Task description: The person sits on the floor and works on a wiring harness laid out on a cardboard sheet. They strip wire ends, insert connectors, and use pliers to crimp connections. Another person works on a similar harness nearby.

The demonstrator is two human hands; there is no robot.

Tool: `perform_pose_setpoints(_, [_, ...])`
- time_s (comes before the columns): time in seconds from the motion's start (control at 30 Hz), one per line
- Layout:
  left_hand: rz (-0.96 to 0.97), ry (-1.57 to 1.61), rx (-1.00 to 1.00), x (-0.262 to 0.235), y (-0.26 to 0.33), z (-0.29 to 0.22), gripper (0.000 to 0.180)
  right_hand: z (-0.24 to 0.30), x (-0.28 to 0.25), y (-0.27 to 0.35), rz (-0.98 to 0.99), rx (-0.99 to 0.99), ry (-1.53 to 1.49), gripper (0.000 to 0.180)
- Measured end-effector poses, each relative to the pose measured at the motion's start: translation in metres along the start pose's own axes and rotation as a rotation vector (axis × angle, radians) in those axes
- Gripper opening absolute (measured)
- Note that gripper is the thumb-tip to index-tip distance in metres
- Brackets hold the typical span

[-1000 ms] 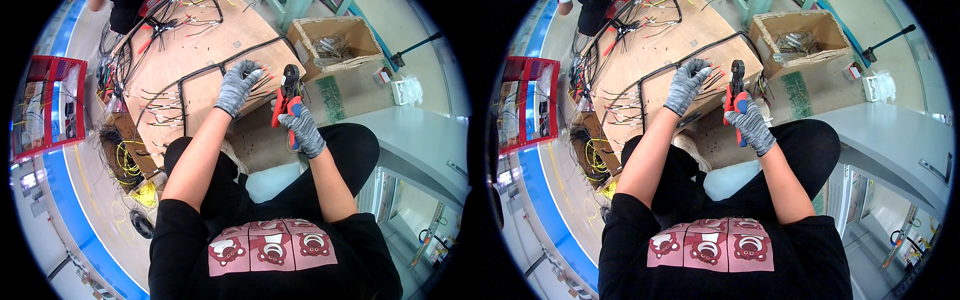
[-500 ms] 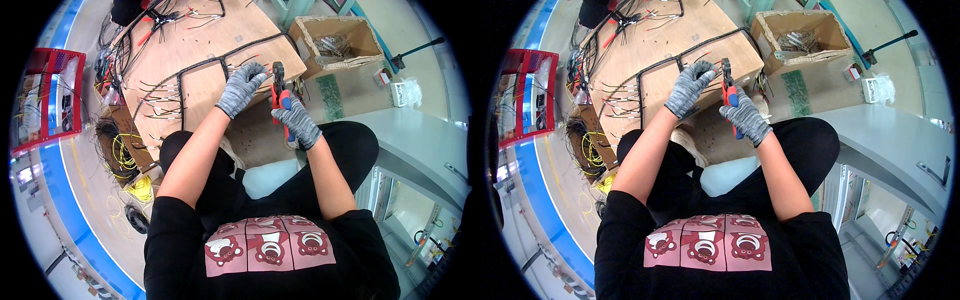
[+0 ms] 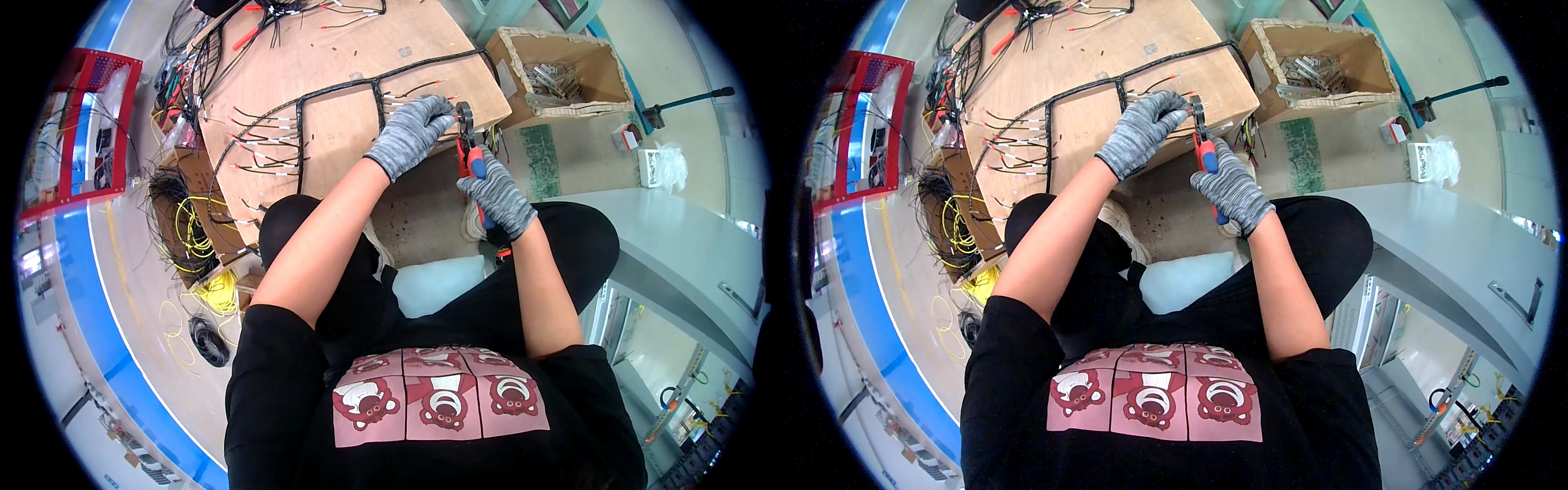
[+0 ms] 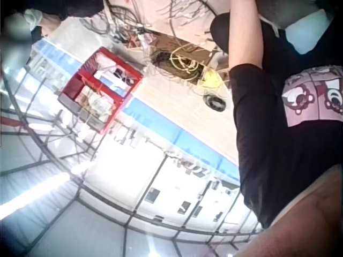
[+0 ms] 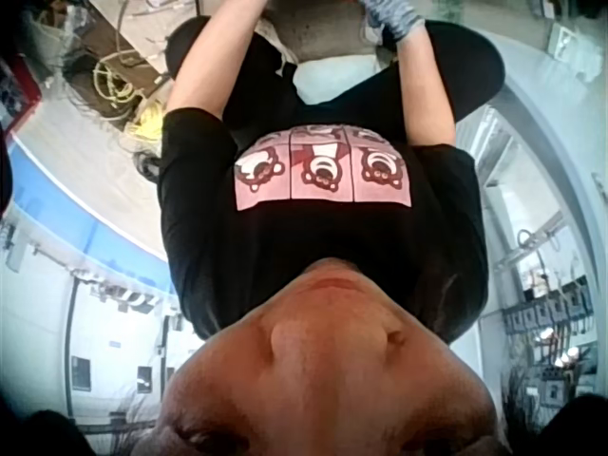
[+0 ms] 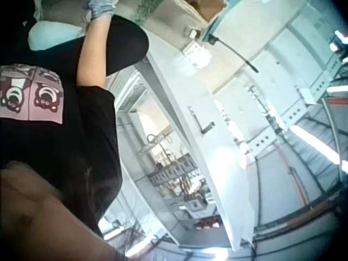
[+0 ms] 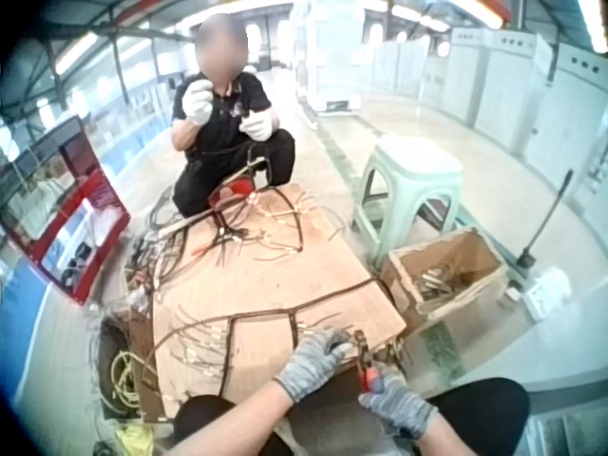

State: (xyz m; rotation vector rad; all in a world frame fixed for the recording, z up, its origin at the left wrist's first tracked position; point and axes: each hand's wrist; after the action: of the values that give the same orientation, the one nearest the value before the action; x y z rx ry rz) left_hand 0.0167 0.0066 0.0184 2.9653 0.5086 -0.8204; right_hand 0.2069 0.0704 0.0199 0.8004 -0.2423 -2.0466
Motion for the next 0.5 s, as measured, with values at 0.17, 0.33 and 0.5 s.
perform_pose_setpoints(0.17, [-0.031,-0.073,0.043,0.000,-0.001,0.000,0.026,0.012,-0.010,-0.002,0.086,0.040,0.063,0.076])
perform_pose_setpoints(0.33, [-0.057,-0.037,-0.002,0.001,-0.002,-0.001,0.026,0.027,-0.020,-0.003,-0.026,-0.041,0.240,0.066])
perform_pose_setpoints(0.5, [-0.060,0.023,-0.025,0.000,-0.003,0.006,0.025,0.028,-0.026,-0.012,-0.003,-0.028,0.372,0.069])
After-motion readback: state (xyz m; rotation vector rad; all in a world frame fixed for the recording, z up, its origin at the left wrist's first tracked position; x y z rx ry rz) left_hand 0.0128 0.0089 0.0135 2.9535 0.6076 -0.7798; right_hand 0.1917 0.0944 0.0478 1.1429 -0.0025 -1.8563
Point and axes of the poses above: each hand's wrist, its own y-axis away from the middle knuckle, its own x-axis out of the palm, z = x × y, and after that the axes turned 1 degree about x, right-handed
